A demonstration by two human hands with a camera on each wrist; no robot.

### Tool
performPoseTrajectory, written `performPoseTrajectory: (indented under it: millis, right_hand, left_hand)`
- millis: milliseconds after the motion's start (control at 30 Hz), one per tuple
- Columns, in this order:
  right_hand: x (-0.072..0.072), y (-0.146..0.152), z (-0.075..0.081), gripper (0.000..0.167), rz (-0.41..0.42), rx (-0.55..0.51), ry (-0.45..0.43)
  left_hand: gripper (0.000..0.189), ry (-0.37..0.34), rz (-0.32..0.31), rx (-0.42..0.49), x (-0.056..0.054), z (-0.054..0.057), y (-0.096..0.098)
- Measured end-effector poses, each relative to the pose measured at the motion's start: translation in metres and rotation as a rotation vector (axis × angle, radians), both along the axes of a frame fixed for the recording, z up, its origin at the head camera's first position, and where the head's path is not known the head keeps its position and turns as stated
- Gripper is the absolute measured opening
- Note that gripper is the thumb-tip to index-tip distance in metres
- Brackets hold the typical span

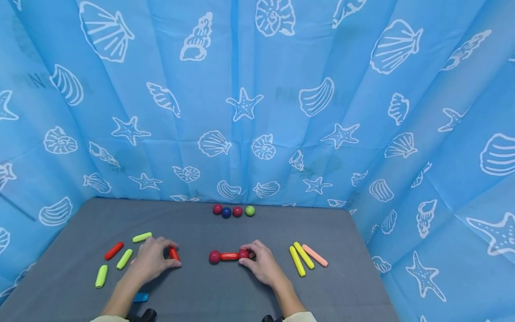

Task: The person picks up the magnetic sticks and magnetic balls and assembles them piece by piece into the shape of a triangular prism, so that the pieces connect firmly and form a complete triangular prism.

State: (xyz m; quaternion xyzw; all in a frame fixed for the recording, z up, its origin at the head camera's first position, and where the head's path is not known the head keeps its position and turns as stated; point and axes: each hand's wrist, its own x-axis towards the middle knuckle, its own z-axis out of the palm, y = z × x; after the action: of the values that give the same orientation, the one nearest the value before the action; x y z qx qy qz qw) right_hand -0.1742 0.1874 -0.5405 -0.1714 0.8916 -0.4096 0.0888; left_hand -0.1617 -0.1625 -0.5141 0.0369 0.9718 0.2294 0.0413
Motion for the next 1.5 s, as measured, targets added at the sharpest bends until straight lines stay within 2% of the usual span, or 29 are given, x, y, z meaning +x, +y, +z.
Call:
performPoseTrajectory:
  millis: [167, 367, 433, 533, 700, 867, 1167, 1333, 1500]
  right_hand:
    - [0.000, 0.000, 0.001, 0.037, -0.006, 0.002, -0.014]
    - [0.000, 0.000, 0.002, 0.036, -0.013, 0.002, -0.018]
    - [0.000, 0.000, 0.003, 0.036, -0.012, 0.001, -0.017]
    - [0.000, 0.000, 0.004, 0.036, -0.015, 0.002, -0.017]
    - [0.000, -0.002, 0.004, 0.036, -0.018, -0.002, -0.014]
    - [0.001, -0.005, 0.003, 0.036, -0.025, -0.010, -0.022]
    - [0.003, -0.009, 0.004, 0.036, -0.023, 0.013, -0.020]
    - [0.005, -0.010, 0.007, 0.039, -0.014, 0.073, -0.019]
    - [-0.001, -0.007, 0.014, 0.042, 0.005, 0.110, 0.002]
  left_hand:
    - [0.031, 0.001, -0.001, 0.188, -0.006, 0.000, 0.020]
    - [0.046, -0.016, 0.091, 0.442, -0.027, 0.000, 0.046]
    - [0.048, -0.022, 0.125, 0.487, -0.034, -0.001, 0.056]
    - [0.042, -0.019, 0.131, 0.532, -0.042, -0.002, 0.073]
    - [0.032, -0.028, 0.094, 0.563, -0.049, -0.007, 0.095]
    - [0.032, -0.044, 0.069, 0.543, -0.048, -0.014, 0.105]
    - [0.044, -0.055, 0.031, 0.509, -0.037, -0.017, 0.105]
    - [0.053, -0.101, 0.022, 0.492, -0.027, -0.018, 0.100]
    - [0.054, -0.117, 0.021, 0.488, -0.018, -0.019, 0.098]
